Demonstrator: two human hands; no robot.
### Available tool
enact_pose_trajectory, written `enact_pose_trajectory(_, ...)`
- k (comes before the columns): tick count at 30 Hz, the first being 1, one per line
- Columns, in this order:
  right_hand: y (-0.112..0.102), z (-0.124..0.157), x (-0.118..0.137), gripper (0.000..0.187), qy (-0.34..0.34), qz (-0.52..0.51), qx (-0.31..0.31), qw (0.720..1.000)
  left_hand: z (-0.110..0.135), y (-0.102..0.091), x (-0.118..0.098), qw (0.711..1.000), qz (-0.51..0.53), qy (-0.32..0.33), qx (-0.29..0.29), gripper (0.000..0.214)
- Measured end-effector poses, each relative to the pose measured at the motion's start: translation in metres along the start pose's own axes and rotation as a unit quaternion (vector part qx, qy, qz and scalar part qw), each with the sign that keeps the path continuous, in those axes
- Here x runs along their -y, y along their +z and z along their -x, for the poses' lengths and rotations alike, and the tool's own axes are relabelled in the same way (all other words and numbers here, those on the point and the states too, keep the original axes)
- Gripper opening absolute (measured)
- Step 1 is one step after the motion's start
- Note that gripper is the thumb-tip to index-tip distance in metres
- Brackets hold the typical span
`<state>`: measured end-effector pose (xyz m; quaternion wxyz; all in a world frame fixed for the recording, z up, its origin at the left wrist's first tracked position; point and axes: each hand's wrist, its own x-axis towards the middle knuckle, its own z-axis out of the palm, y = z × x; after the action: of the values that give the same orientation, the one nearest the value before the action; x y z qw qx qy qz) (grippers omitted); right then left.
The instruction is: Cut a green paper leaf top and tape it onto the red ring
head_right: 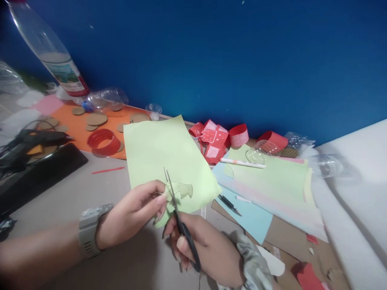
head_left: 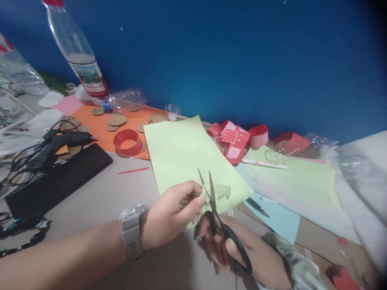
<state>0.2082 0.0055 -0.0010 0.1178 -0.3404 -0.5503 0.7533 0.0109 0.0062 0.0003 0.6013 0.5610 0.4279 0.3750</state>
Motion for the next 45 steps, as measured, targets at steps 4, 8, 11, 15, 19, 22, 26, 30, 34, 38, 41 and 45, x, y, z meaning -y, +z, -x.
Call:
enact_pose_trajectory(4, 0.000, -0.001, 0.000, 0.063, -0.002, 0.021, -0.001, 1.000, 0.001, 0.000, 0.003, 1.000, -0.004, -0.006, -0.001, 0.023)
enact_pose_trajectory(8, -0.002, -0.002, -0.009, 0.064, -0.008, 0.015, 0.012, 1.000, 0.000, 0.000, 0.005, 1.000, -0.002, -0.009, 0.002, 0.024)
enact_pose_trajectory(11, -0.003, -0.003, -0.013, 0.066, -0.020, 0.006, 0.017, 1.000, -0.001, -0.001, 0.004, 1.000, 0.000, -0.010, 0.000, 0.024)
enact_pose_trajectory(15, -0.002, -0.003, -0.008, 0.063, -0.006, 0.012, 0.000, 1.000, -0.001, -0.001, 0.004, 1.000, 0.007, -0.005, 0.004, 0.023)
enact_pose_trajectory(19, -0.001, -0.001, -0.002, 0.066, -0.001, 0.018, 0.010, 1.000, 0.000, -0.001, 0.003, 1.000, 0.005, -0.006, 0.000, 0.025)
enact_pose_trajectory(22, 0.001, -0.001, 0.001, 0.064, 0.004, 0.021, -0.006, 1.000, 0.001, -0.001, 0.003, 1.000, -0.001, -0.008, -0.001, 0.026)
enact_pose_trajectory(26, 0.001, -0.002, 0.001, 0.063, 0.003, 0.019, -0.015, 1.000, 0.001, 0.000, 0.001, 1.000, 0.004, -0.005, 0.000, 0.026)
enact_pose_trajectory(30, -0.001, -0.003, -0.003, 0.063, -0.009, 0.013, 0.010, 1.000, 0.000, 0.001, 0.001, 1.000, 0.014, -0.003, -0.001, 0.025)
enact_pose_trajectory(34, -0.001, -0.002, -0.002, 0.064, -0.014, 0.027, 0.004, 1.000, 0.000, 0.002, 0.001, 0.999, 0.038, 0.000, 0.008, 0.026)
enact_pose_trajectory(38, 0.000, -0.002, 0.000, 0.064, -0.006, 0.028, -0.002, 1.000, 0.001, 0.001, 0.000, 0.999, 0.038, -0.005, 0.004, 0.025)
enact_pose_trajectory(41, 0.001, -0.003, 0.001, 0.064, -0.002, 0.035, -0.008, 0.999, 0.000, 0.001, 0.001, 0.999, 0.035, -0.007, 0.002, 0.025)
enact_pose_trajectory(45, 0.003, -0.002, 0.005, 0.064, 0.004, 0.043, -0.021, 0.999, 0.001, 0.001, 0.003, 0.999, 0.038, -0.011, 0.002, 0.025)
